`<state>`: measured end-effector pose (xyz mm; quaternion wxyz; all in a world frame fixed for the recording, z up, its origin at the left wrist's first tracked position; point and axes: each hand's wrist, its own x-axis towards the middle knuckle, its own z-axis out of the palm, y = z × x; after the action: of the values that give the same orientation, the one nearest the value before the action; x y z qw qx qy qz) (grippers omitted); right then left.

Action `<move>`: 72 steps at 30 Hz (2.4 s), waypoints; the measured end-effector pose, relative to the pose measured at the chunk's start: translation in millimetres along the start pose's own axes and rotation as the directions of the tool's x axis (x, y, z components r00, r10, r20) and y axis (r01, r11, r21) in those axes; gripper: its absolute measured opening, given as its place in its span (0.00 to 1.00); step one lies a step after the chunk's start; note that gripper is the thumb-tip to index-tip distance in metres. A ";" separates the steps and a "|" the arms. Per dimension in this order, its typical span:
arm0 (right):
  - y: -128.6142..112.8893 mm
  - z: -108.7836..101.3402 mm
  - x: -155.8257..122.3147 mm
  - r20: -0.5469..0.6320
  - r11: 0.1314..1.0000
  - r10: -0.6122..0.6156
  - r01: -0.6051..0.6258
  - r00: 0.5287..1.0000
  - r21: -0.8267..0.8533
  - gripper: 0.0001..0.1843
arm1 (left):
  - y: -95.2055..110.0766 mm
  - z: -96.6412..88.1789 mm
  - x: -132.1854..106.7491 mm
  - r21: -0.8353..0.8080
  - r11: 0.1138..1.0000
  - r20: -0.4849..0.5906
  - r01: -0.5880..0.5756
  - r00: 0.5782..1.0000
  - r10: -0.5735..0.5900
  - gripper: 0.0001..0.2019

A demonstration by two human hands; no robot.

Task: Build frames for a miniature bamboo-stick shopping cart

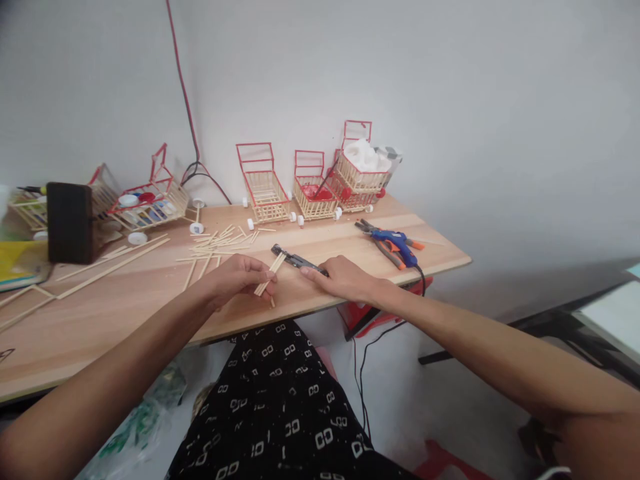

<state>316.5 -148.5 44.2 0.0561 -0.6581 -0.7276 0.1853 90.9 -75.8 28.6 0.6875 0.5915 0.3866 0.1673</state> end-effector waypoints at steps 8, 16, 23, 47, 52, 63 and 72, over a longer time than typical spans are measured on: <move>3.6 6.4 19.4 -0.073 0.996 -0.081 0.083 0.994 0.033 0.37 | 7.9 -12.4 2.2 0.022 0.999 -0.023 -0.037 0.999 0.038 0.13; 3.9 19.1 32.4 -0.074 0.990 -0.140 0.140 0.987 0.001 0.38 | 2.5 -16.9 2.9 0.025 1.000 -0.072 0.018 0.997 -0.016 0.14; 2.9 22.5 39.2 -0.099 0.988 -0.155 0.156 0.983 0.002 0.39 | -1.5 -24.8 1.9 0.036 0.999 -0.061 -0.023 0.998 0.026 0.16; -17.2 -17.5 8.0 0.037 0.952 -0.185 0.170 0.982 0.254 0.38 | -3.1 -28.9 -22.5 0.030 0.976 0.052 -0.218 0.975 0.216 0.17; -19.9 -18.2 7.0 -0.017 0.962 -0.203 0.202 0.979 0.181 0.36 | -4.3 -28.5 -21.7 -0.022 0.982 0.094 -0.188 0.977 0.190 0.17; -20.1 -23.7 4.7 -0.053 0.942 -0.294 0.299 0.954 0.152 0.31 | -17.1 -25.3 -18.2 -0.300 0.932 0.190 -0.203 0.945 0.267 0.13; -14.9 -22.4 4.2 0.005 0.942 -0.273 0.266 0.962 0.203 0.35 | -24.7 -14.9 -19.2 -0.379 0.901 0.125 -0.209 0.954 0.274 0.11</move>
<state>309.3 -140.9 69.4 0.1347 -0.5402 -0.7893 0.2591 62.0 -84.8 11.7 0.7897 0.5106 0.2107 0.2669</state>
